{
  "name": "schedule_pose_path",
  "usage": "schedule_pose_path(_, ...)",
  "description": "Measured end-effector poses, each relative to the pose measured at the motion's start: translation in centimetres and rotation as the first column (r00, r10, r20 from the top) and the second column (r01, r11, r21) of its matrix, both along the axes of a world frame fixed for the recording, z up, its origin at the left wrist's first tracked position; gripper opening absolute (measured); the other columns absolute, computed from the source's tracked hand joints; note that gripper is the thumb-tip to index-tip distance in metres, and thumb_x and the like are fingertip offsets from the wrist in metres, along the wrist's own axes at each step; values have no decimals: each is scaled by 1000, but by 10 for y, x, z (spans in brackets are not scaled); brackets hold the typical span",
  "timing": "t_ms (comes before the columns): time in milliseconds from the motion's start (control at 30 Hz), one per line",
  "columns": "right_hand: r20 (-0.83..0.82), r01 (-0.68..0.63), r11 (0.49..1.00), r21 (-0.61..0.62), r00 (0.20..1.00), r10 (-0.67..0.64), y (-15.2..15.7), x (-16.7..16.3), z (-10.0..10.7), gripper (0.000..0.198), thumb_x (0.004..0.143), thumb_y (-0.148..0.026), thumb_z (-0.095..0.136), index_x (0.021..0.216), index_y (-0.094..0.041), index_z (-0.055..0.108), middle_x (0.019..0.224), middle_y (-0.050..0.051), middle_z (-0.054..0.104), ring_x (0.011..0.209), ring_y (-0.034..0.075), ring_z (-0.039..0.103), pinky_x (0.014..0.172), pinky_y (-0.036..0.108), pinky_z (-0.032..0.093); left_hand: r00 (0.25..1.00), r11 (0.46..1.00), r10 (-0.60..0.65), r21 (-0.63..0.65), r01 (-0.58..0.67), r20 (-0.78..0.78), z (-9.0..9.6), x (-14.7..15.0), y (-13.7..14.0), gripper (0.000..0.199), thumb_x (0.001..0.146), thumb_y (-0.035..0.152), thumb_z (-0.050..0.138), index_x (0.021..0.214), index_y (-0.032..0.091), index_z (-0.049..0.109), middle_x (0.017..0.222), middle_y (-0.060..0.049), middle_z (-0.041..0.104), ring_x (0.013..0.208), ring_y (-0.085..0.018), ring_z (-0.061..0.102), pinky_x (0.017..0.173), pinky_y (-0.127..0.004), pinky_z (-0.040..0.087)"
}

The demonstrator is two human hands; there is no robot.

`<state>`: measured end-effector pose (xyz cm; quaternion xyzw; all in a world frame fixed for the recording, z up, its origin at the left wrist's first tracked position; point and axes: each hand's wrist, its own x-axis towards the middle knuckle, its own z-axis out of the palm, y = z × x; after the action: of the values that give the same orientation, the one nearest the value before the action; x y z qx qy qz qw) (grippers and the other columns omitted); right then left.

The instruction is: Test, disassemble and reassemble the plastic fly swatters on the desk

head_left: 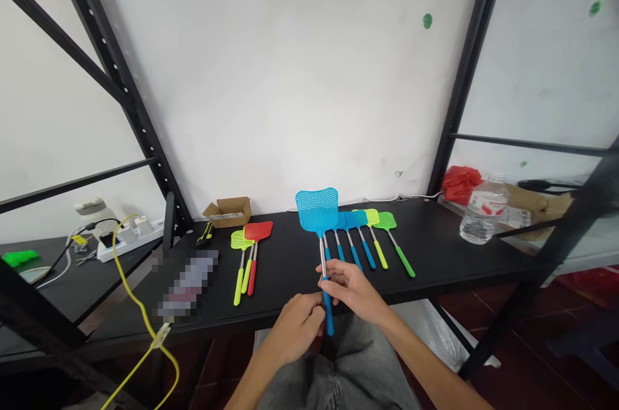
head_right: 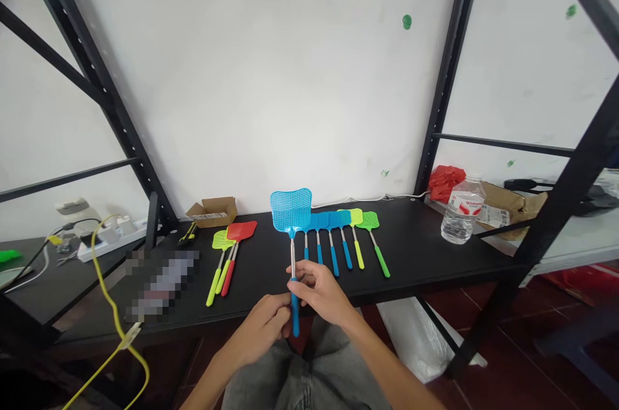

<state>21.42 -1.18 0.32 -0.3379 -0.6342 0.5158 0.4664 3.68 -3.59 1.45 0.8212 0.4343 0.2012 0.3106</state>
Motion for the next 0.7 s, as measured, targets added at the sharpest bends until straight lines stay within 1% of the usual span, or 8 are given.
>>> schedule_pose_path(67, -22, 34, 999, -5, 999, -34, 3, 0, -3, 40, 81, -44, 67, 112, -19, 62, 91, 4, 60, 72, 14, 57, 55, 24, 49, 1000, 1000, 16, 20, -17, 8, 0, 2, 0, 33, 94, 28, 30, 79, 20, 59, 63, 2, 62, 61, -15, 58, 63, -25, 38)
schedule_pose_path(200, -36, 82, 996, -38, 996, -83, 8, 1, -8, 44, 80, -43, 68, 115, -17, 63, 91, 5, 62, 69, 13, 57, 54, 24, 48, 998, 990, 57, 134, -53, -30, -5, 7, 1, 34, 95, 40, 37, 76, 20, 57, 62, 3, 61, 59, -14, 55, 62, -25, 35)
schedule_pose_path(300, -14, 65, 995, -75, 998, -67, 11, 1, -11, 50, 82, -43, 66, 123, -17, 59, 90, 6, 65, 69, 14, 59, 54, 25, 48, 994, 981, 103, 170, -97, -24, -9, 7, 5, 37, 97, 41, 33, 76, 21, 55, 60, 3, 58, 57, -14, 54, 58, -25, 31)
schedule_pose_path(367, 1, 43, 995, -89, 999, -43, 12, 1, -14, 52, 83, -44, 63, 127, -17, 57, 87, 5, 67, 69, 15, 61, 54, 25, 47, 986, 968, 164, 194, -158, -15, -13, 5, 9, 41, 98, 42, 30, 73, 21, 53, 58, 2, 56, 57, -15, 53, 56, -25, 29)
schedule_pose_path(467, 36, 29, 994, -101, 999, -26, 13, 2, -18, 52, 85, -45, 60, 129, -16, 57, 90, 7, 69, 70, 15, 62, 54, 25, 47, 963, 931, 269, 267, -250, -36, -18, 2, 14, 43, 99, 41, 27, 69, 21, 50, 58, 1, 54, 58, -15, 52, 57, -26, 27)
schedule_pose_path(567, 72, 30, 993, -118, 997, -21, 14, 1, -21, 50, 86, -43, 59, 127, -15, 58, 96, 9, 70, 71, 15, 63, 55, 25, 47, 919, 877, 381, 355, -323, -103, -22, 0, 19, 41, 99, 39, 28, 71, 21, 52, 61, -1, 57, 62, -19, 53, 60, -28, 27)
schedule_pose_path(633, 106, 27, 993, -112, 994, -15, 13, 0, -22, 47, 85, -41, 59, 125, -15, 60, 94, 8, 70, 69, 15, 63, 55, 25, 47, 889, 845, 435, 406, -348, -142, -25, 0, 22, 41, 98, 38, 29, 71, 21, 54, 62, -3, 59, 66, -22, 56, 62, -29, 29)
schedule_pose_path(700, 154, 28, 997, -78, 988, -15, 12, -2, -22, 43, 86, -38, 58, 123, -16, 61, 92, 7, 70, 69, 15, 63, 56, 25, 47, 880, 833, 446, 438, -339, -166, -27, 0, 24, 43, 99, 39, 28, 70, 21, 54, 63, -4, 61, 67, -23, 58, 64, -30, 30)
